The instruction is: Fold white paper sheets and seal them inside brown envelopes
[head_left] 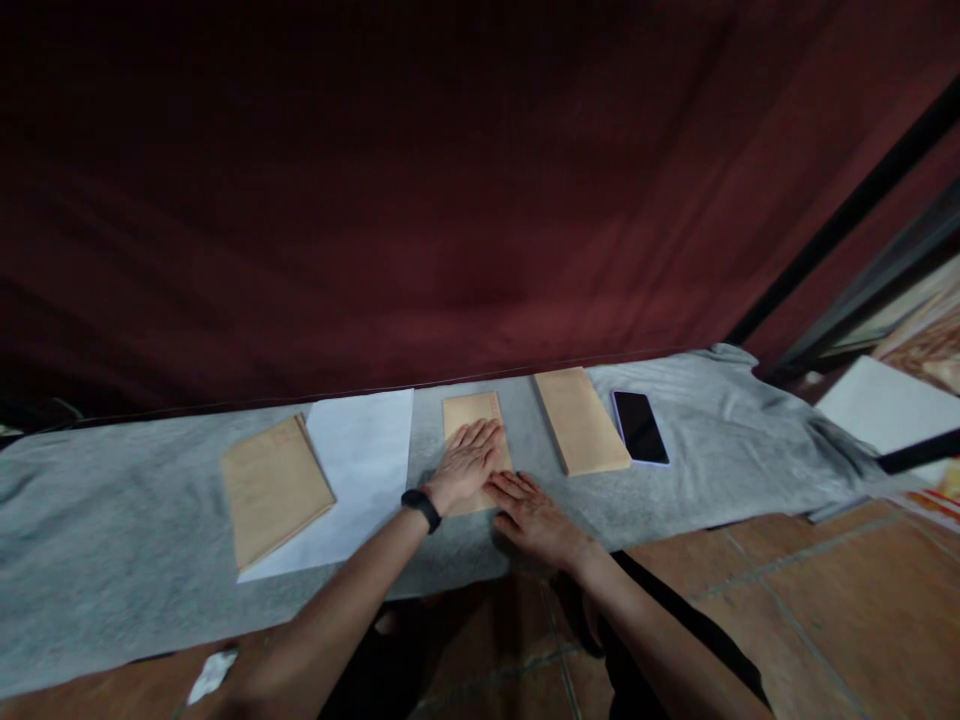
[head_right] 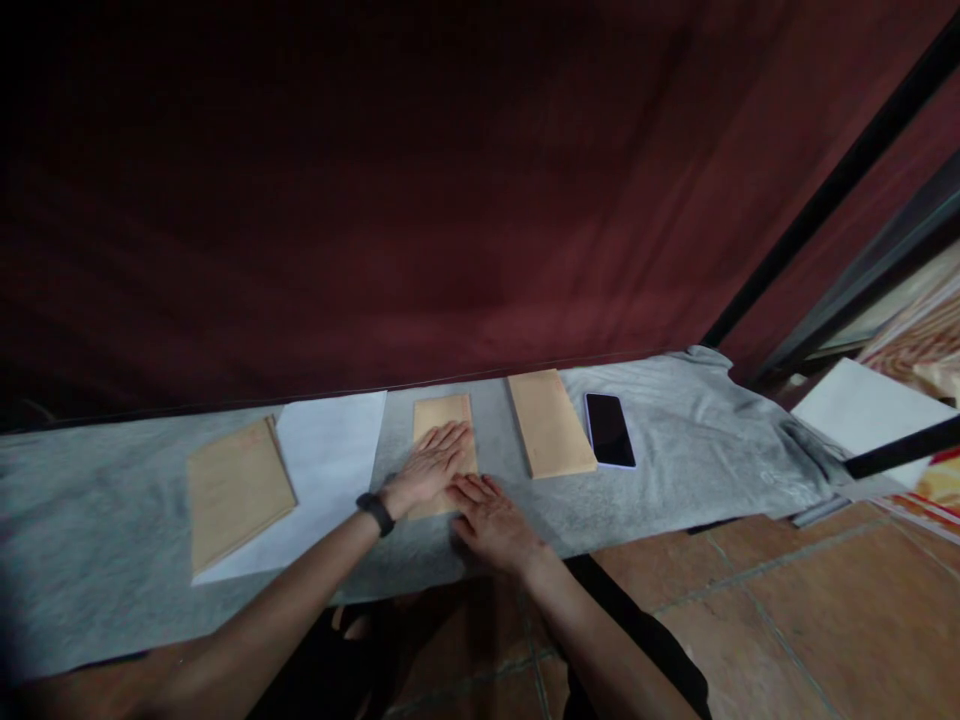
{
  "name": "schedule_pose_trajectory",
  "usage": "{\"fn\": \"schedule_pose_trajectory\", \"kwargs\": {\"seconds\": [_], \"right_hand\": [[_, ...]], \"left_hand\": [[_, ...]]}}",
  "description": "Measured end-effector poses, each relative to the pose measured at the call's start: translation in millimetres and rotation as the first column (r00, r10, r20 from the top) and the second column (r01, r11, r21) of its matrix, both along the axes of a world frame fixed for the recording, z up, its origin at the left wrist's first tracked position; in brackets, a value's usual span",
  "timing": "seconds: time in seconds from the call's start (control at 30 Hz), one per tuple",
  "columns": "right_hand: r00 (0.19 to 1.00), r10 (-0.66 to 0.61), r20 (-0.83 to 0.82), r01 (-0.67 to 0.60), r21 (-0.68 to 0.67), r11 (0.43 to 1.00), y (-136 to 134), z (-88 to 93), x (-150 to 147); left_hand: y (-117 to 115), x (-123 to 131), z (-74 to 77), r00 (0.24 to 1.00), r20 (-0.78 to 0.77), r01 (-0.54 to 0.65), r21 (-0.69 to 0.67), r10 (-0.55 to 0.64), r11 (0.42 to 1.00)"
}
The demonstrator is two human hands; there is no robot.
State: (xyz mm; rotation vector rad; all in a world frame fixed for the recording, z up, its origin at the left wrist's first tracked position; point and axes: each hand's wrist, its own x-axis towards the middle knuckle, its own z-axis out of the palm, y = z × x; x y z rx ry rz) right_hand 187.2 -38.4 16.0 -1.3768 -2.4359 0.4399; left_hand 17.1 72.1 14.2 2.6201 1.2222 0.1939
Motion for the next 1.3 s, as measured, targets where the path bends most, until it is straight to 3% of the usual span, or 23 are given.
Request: {"fn": "schedule_pose_trajectory", "kwargs": {"seconds": [0.13, 0.27, 0.47, 0.57, 0.73, 0.87, 1.03, 1.17, 1.3], "right_hand": [[0.997, 0.032, -0.075, -0.028, 0.052, 0.998, 7, 2.3, 8], [0.975, 0.025, -0.222, -0.028, -0.011, 1.000, 16, 3.7, 13], [0.924, -0.082, -0.375, 0.003, -0.207, 0.978, 26, 13.1, 19], [0.911, -0.088, -0.402, -0.002, -0.218, 0.976, 30, 14.1, 21], [0.909, -0.246, -0.338, 0.182, -0.210, 0.961, 41, 5.9, 26], [0.891, -0.295, -0.345, 0.244, -0.185, 0.952, 47, 0.6, 22], [0.920, -0.155, -0.359, 0.119, -0.121, 0.986, 36, -3.2, 10], [0.978, 0.009, -0.209, -0.008, 0.004, 1.000, 28, -9.8, 11], [0.999, -0.010, -0.050, 0.013, 0.059, 0.998, 34, -17.9, 14]], "left_hand": [[40, 19, -0.7, 0.994, -0.011, -0.105, 0.056, 0.106, 0.993], [43, 21, -4.4, 0.993, -0.010, -0.113, 0.063, 0.114, 0.992], [1, 8, -10.1, 1.000, -0.024, 0.003, 0.035, -0.002, 0.999], [-22, 5, -11.3, 0.999, -0.026, 0.030, 0.014, -0.030, 0.999], [-60, 2, -4.6, 0.997, -0.025, 0.069, 0.000, -0.069, 0.998], [-90, -5, 2.0, 0.990, -0.062, 0.123, -0.012, -0.124, 0.992], [-117, -16, -1.0, 0.988, -0.083, 0.137, 0.040, -0.133, 0.990], [-127, -18, -3.7, 0.990, -0.065, 0.132, 0.088, -0.127, 0.987], [-131, -14, -0.1, 0.995, -0.020, 0.098, 0.119, -0.096, 0.988]]}}
